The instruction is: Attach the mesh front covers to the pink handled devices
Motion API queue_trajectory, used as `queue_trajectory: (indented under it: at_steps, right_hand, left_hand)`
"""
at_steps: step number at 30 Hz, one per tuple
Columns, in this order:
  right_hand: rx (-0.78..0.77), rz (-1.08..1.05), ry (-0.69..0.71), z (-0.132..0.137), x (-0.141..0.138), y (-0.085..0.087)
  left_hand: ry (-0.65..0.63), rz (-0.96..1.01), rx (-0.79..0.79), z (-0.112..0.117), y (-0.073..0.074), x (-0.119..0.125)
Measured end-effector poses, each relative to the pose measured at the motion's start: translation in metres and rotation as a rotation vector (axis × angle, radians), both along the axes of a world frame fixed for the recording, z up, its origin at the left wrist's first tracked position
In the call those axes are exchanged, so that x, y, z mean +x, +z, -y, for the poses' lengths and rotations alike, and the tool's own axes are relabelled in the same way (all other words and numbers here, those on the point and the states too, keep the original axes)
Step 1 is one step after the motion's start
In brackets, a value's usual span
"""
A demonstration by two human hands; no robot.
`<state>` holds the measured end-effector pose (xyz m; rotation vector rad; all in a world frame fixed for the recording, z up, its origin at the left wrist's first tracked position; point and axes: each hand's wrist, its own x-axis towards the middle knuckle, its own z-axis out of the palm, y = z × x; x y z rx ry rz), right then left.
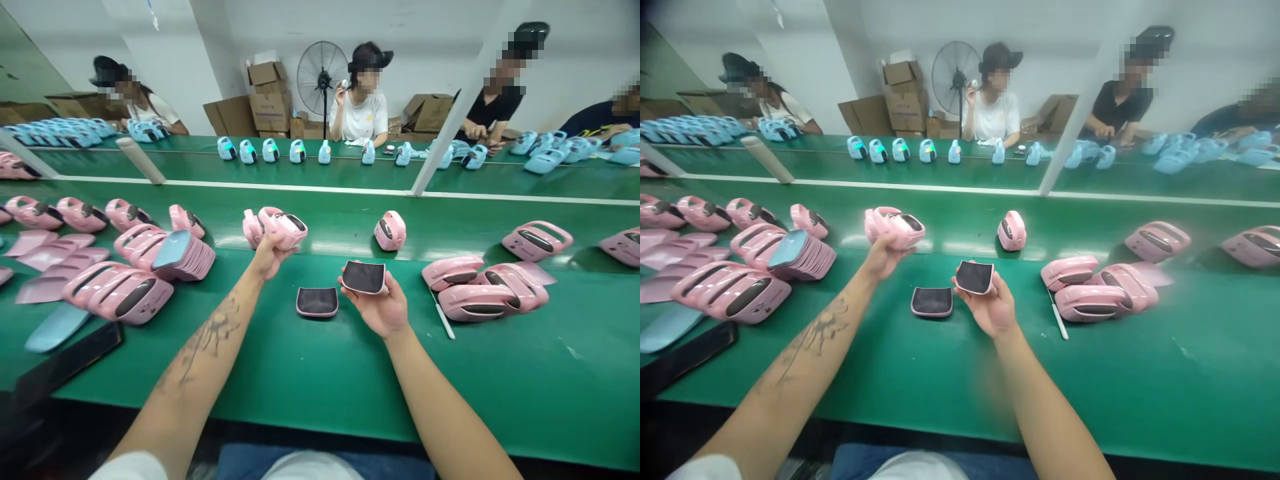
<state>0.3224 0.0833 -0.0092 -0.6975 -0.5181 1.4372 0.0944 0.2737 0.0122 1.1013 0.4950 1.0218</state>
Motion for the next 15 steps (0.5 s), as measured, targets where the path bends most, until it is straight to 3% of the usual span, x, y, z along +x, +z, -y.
queue_trajectory:
  at_steps: [2,4,8,11,15]
  right_hand:
    - [-0.009,0.19,-0.022,0.009,-0.013,0.004]
    - [0.002,0.404,-0.015,0.022,-0.03,0.009]
    - [0.019,0.806,0.036,0.055,-0.07,0.02]
    - [0.003,1.06,0.056,0.078,-0.097,0.023]
    - [0.027,1.174,0.06,0.097,-0.114,0.02]
  left_hand:
    - [0.05,0.067,-0.042,0.052,0.001,-0.027]
    - [0.033,0.202,-0.212,0.11,0.0,-0.048]
    - [0.031,0.209,-0.368,0.2,-0.013,-0.066]
    - [0.072,0.159,-0.317,0.234,-0.025,-0.069]
    - [0.073,0.161,-0.214,0.254,-0.034,-0.071]
